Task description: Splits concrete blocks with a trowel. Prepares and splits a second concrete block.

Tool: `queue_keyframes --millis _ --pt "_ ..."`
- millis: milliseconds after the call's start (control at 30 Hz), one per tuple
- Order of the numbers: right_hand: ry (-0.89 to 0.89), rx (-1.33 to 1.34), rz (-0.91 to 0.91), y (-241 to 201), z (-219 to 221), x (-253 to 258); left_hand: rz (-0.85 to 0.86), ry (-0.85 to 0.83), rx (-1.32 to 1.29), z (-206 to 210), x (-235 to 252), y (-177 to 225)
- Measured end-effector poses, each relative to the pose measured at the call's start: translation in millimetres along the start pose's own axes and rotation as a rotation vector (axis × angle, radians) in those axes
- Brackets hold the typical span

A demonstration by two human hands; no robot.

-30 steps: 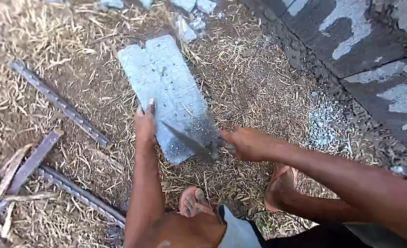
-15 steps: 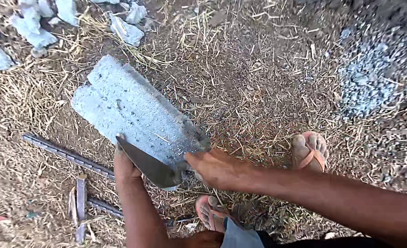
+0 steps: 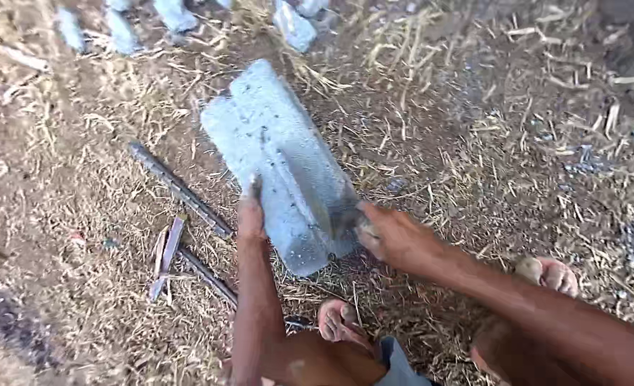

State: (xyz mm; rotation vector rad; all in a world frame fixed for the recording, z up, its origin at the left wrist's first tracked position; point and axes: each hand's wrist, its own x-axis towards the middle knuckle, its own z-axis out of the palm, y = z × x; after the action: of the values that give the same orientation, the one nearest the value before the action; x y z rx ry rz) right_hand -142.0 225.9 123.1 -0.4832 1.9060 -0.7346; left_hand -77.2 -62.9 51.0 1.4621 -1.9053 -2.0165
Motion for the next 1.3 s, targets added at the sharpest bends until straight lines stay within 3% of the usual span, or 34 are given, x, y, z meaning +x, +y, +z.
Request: queue_keyframes --millis 233,433,600,700,800,867,933,1067,1200,1300 --pt "0.312 -0.259 -0.094 -56 -52 89 -0.029 -0.106 -0.104 -3 6 -4" --pt "0.332 -0.508 0.015 -147 -85 171 -0.04 -0.143 -0.165 -4 15 -8" --pt "0.369 -0.623 0.115 -185 -88 202 -0.038 -0.164 -0.183 -6 13 -11" --pt "0.423 -0.604 0.138 -175 -72 195 -0.046 -0.168 -0.165 -7 11 -14" --pt "0.455 -0.604 0.125 -138 -34 144 -0.047 -0.172 -0.156 -10 11 -15" --pt "0.433 -0.641 0.137 -128 -34 125 -0.034 -0.18 -0.153 -8 13 -11" --pt "0.398 -0.682 0.205 -145 -51 143 -0.036 -0.19 -0.154 -8 14 -11" --pt "0.444 -0.678 0.161 -179 -70 199 -0.042 -0.194 -0.142 -10 5 -5" --pt "0.506 -0.573 0.118 -136 -24 139 -0.017 -0.193 -0.132 -12 7 -10" --pt "0.394 -0.679 0.201 -137 -45 135 -0.022 -0.194 -0.136 -9 10 -8"
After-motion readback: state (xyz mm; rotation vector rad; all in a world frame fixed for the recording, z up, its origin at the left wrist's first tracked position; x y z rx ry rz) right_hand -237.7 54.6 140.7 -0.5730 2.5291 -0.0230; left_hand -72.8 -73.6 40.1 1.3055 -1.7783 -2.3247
